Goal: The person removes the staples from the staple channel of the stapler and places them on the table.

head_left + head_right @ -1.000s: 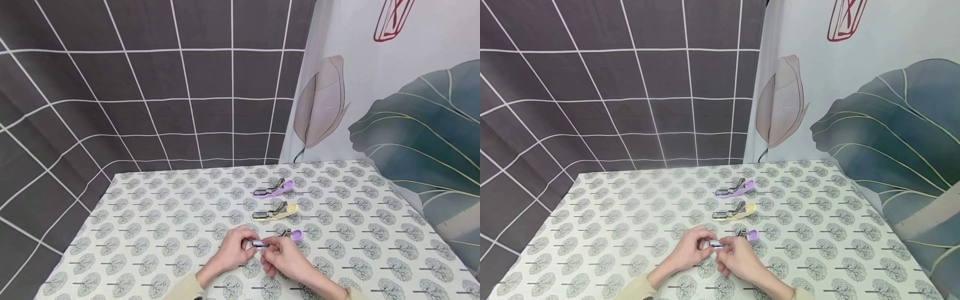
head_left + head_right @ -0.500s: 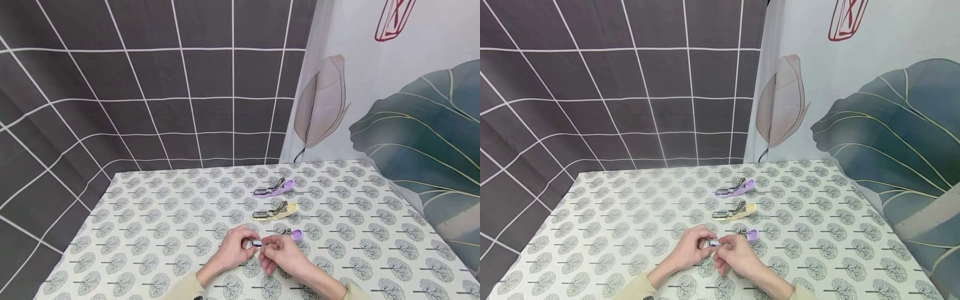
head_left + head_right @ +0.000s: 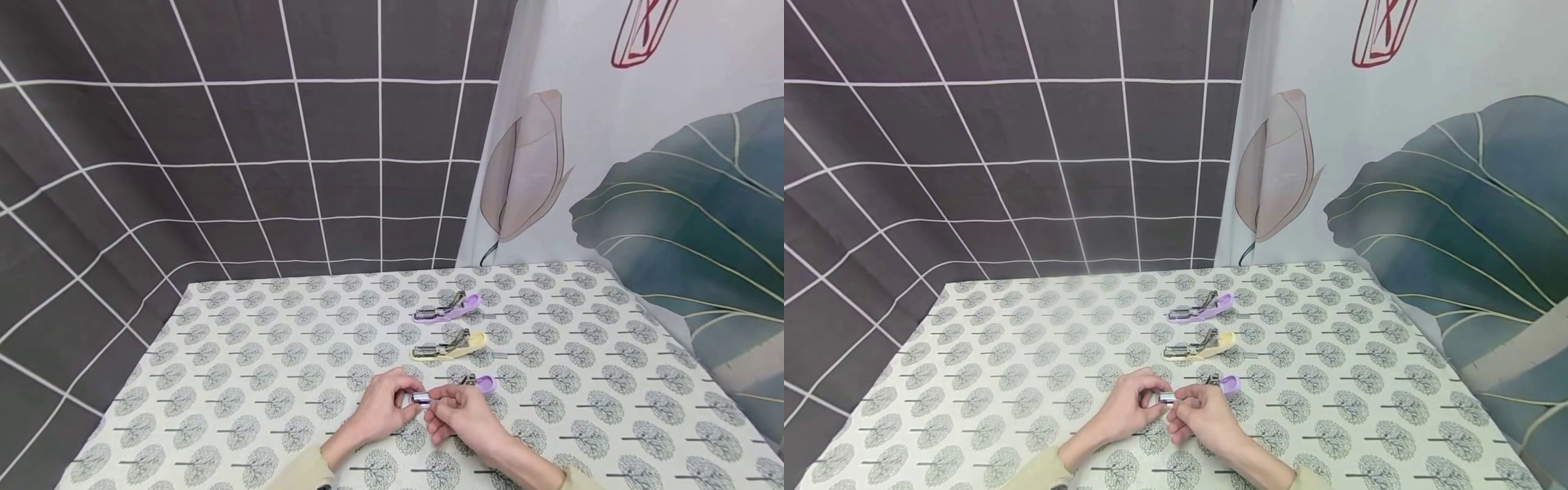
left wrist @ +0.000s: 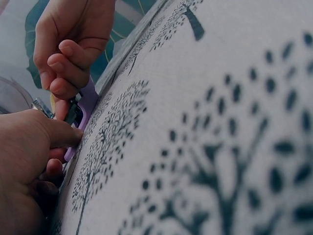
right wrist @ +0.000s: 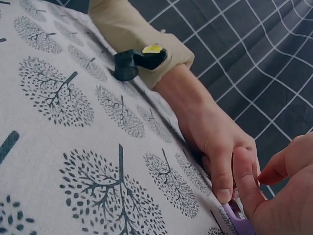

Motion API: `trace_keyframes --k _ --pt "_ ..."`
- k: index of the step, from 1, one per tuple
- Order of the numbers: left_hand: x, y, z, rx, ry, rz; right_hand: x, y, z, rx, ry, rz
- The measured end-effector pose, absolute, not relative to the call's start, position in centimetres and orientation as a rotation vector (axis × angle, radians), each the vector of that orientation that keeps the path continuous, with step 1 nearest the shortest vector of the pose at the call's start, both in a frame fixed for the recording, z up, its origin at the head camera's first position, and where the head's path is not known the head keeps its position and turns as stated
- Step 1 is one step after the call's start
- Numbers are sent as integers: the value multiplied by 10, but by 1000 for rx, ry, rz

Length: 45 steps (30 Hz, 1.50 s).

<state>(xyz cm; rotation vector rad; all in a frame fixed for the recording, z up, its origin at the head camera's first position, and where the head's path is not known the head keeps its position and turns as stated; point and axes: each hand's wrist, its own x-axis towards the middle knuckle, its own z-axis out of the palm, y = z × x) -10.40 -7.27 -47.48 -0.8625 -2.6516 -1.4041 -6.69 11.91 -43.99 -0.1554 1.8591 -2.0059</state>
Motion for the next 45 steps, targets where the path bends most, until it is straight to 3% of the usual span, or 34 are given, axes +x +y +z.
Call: trace_keyframes --k 10,23,45 --pt "-106 -71 -479 -903 -2612 -1364 -71 110 -445 -141 2026 -1984" --pt "-105 -72 -480 -883 -2629 -1373 -72 104 -451 -324 2496 -1689" --pt "-106 -73 -480 -876 -2627 -1370 -75 103 -456 -512 2753 -1510"
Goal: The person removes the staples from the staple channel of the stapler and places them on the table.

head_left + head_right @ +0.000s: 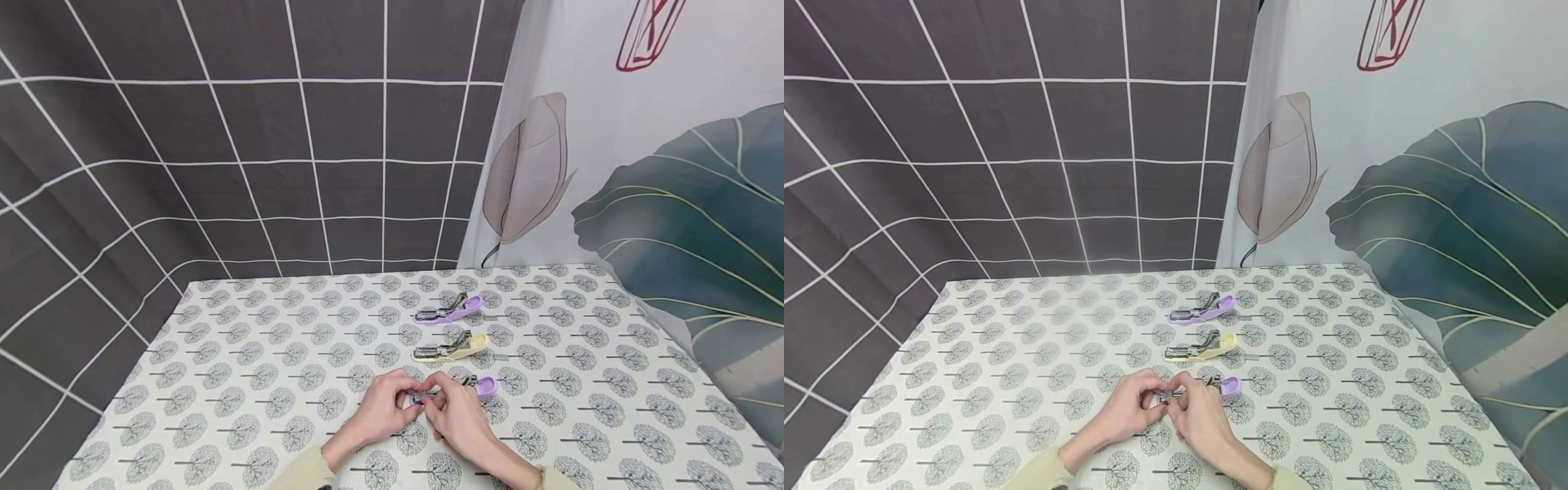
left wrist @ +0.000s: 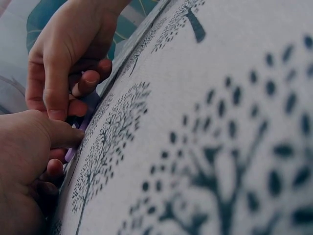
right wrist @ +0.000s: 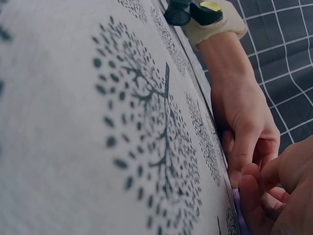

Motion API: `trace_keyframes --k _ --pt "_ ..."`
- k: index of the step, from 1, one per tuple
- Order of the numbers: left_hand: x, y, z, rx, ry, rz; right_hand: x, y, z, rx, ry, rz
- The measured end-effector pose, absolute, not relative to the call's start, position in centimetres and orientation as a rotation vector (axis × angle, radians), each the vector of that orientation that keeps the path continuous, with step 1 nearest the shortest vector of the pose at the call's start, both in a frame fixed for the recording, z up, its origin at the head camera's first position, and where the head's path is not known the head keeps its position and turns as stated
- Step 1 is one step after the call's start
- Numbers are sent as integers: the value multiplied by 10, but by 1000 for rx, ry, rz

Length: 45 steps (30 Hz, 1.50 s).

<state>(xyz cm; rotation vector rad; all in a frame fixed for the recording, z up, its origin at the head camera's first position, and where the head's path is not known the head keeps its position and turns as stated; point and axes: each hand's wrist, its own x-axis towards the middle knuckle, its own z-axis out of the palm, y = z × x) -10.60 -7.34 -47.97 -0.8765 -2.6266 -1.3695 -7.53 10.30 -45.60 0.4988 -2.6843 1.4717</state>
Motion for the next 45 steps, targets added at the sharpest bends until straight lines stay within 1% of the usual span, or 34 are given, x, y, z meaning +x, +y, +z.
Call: trace_keyframes --k 34,45 --pt "-107 -72 -478 -889 -2611 -1358 -70 112 -451 493 -2678 1668" --pt "-106 -73 -479 -876 -2630 -1361 -66 115 -442 524 -2641 1786"
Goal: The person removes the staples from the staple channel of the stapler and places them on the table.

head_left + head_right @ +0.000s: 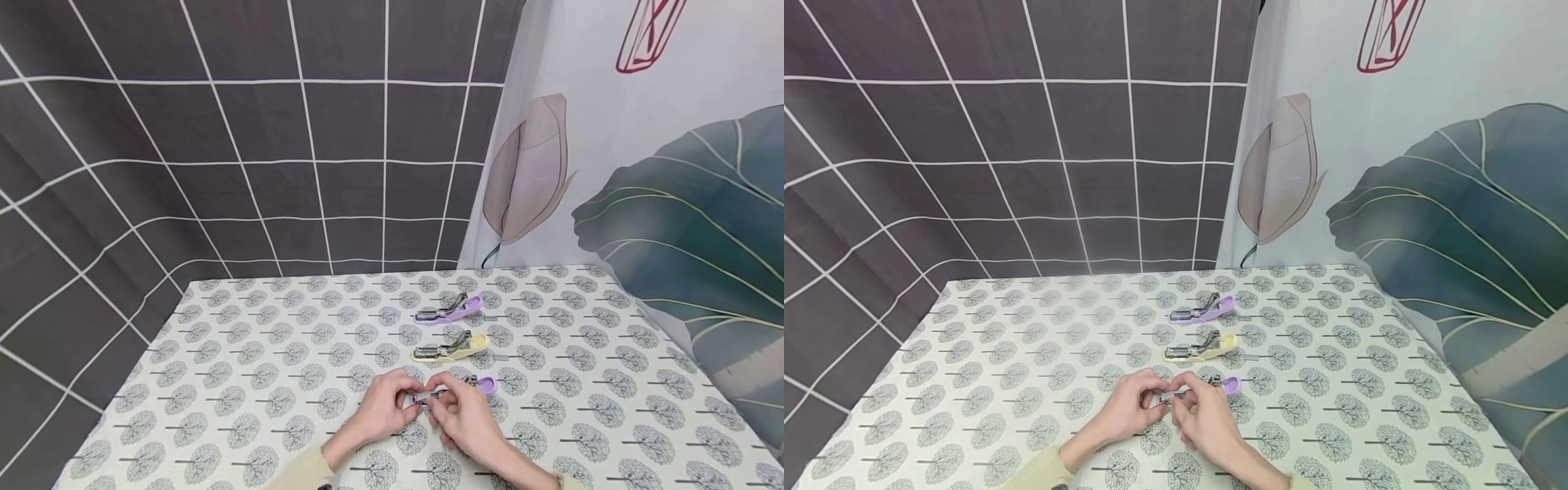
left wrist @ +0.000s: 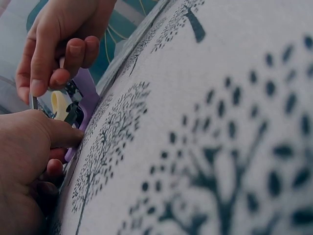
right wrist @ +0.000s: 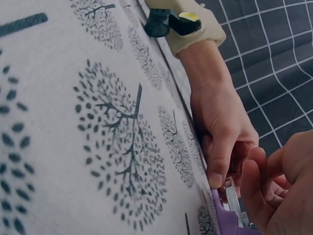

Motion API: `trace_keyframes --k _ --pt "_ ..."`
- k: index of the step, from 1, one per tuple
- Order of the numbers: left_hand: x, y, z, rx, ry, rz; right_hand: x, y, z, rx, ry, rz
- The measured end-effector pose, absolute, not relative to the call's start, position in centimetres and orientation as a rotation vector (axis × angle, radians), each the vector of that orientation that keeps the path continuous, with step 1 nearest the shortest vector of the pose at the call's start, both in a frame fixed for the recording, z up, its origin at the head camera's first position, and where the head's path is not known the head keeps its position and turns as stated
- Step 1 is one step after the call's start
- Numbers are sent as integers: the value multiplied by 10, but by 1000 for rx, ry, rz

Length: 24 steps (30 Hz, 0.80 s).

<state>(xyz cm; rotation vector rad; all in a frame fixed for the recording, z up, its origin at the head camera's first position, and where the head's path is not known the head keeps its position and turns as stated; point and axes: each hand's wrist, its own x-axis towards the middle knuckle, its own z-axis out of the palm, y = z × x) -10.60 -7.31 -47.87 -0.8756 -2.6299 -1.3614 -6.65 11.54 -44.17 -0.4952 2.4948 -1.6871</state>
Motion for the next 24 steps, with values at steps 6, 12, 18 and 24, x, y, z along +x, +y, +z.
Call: trace_keyframes --k 6,12,18,24 --pt "-105 -74 -478 -853 -2653 -1378 -65 118 -437 -509 2430 -1727" --pt "-105 -74 -479 -861 -2644 -1388 -64 122 -433 -535 2397 -1761" --pt "-105 -74 -480 -879 -2619 -1373 -61 128 -428 -516 2371 -1785" --pt "-106 -73 -481 -855 -2651 -1380 -60 134 -424 -515 2355 -1832"
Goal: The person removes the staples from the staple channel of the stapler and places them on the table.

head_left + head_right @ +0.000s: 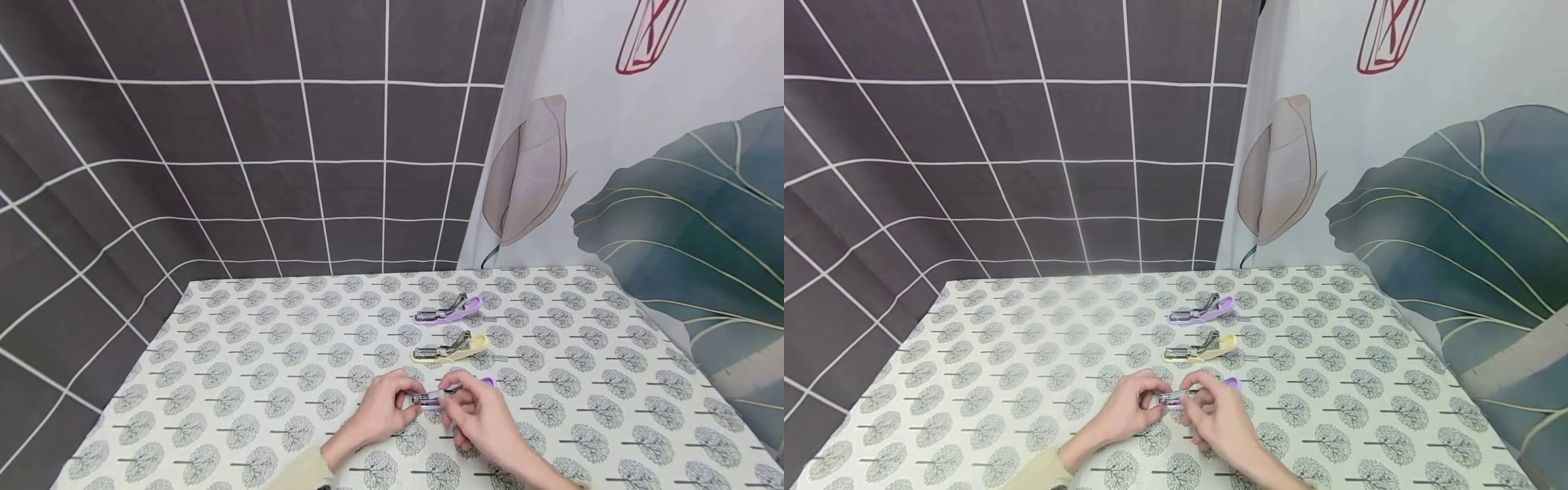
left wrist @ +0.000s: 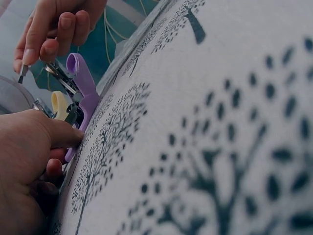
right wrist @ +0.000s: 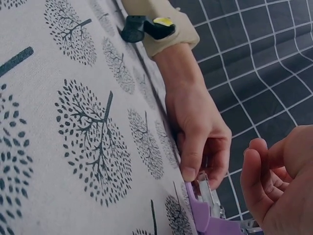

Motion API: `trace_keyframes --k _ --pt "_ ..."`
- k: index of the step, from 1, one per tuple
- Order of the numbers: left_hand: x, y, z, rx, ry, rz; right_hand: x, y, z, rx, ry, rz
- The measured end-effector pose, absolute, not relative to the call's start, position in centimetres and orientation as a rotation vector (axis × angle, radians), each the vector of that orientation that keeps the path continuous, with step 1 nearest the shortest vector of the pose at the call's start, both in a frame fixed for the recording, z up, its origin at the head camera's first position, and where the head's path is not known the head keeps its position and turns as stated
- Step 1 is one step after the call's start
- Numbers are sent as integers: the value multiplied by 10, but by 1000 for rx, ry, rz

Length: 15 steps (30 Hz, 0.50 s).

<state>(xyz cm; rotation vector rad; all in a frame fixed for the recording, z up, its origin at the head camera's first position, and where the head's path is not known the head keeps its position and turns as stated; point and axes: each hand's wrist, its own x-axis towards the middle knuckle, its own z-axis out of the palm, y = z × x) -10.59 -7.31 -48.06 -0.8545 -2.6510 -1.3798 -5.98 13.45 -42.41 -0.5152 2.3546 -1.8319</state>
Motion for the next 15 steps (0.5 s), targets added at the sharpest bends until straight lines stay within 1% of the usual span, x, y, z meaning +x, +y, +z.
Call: trace_keyframes --k 6,15 --pt "-106 -73 -481 -846 -2662 -1373 -58 144 -420 -454 2334 -1858" --pt "-104 -72 -478 -834 -2672 -1378 -57 161 -414 -459 2298 -1913"
